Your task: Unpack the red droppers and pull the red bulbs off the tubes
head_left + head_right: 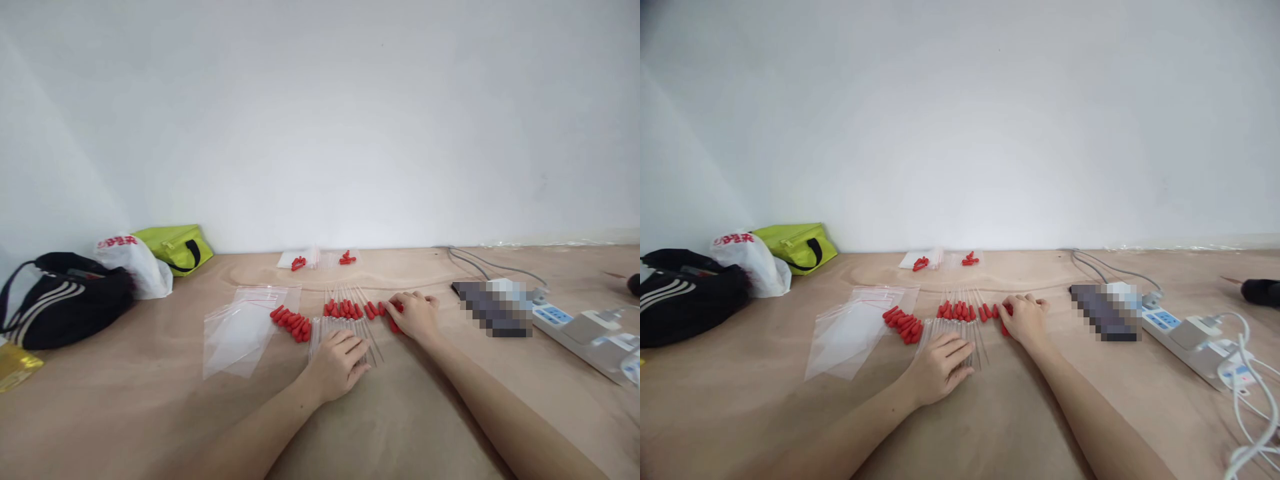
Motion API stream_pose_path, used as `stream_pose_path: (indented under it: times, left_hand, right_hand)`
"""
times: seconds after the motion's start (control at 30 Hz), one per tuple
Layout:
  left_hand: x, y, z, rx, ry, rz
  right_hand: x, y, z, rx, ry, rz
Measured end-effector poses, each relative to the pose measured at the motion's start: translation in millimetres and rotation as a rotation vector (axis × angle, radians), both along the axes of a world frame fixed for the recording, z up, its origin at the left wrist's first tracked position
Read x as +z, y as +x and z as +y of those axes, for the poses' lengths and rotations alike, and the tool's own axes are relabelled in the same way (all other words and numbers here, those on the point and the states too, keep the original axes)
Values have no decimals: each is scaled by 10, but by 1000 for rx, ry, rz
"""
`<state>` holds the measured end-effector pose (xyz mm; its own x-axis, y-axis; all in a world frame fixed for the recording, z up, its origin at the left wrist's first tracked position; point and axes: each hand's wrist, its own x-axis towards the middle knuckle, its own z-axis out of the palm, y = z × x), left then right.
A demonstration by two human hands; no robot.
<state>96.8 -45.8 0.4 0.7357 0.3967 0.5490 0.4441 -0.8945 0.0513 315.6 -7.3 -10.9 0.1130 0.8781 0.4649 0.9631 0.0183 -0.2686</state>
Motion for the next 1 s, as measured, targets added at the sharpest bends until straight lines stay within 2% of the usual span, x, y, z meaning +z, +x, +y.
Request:
stream_pose_path:
  times: [0.23, 0.5, 0.83, 1.0]
  left_hand:
    - [13, -142, 2, -7, -99, 51]
    - [-19, -121, 75, 11, -153, 73]
    - [-35, -88, 146, 11, -150, 31]
    - [-24, -98, 136, 20, -137, 2]
  right_hand:
    - [8, -26, -23, -9, 68, -7]
    - [71, -249, -65, 81, 145, -69]
    - [23, -349, 23, 41, 134, -134]
    - [14, -379, 2, -21, 154, -71]
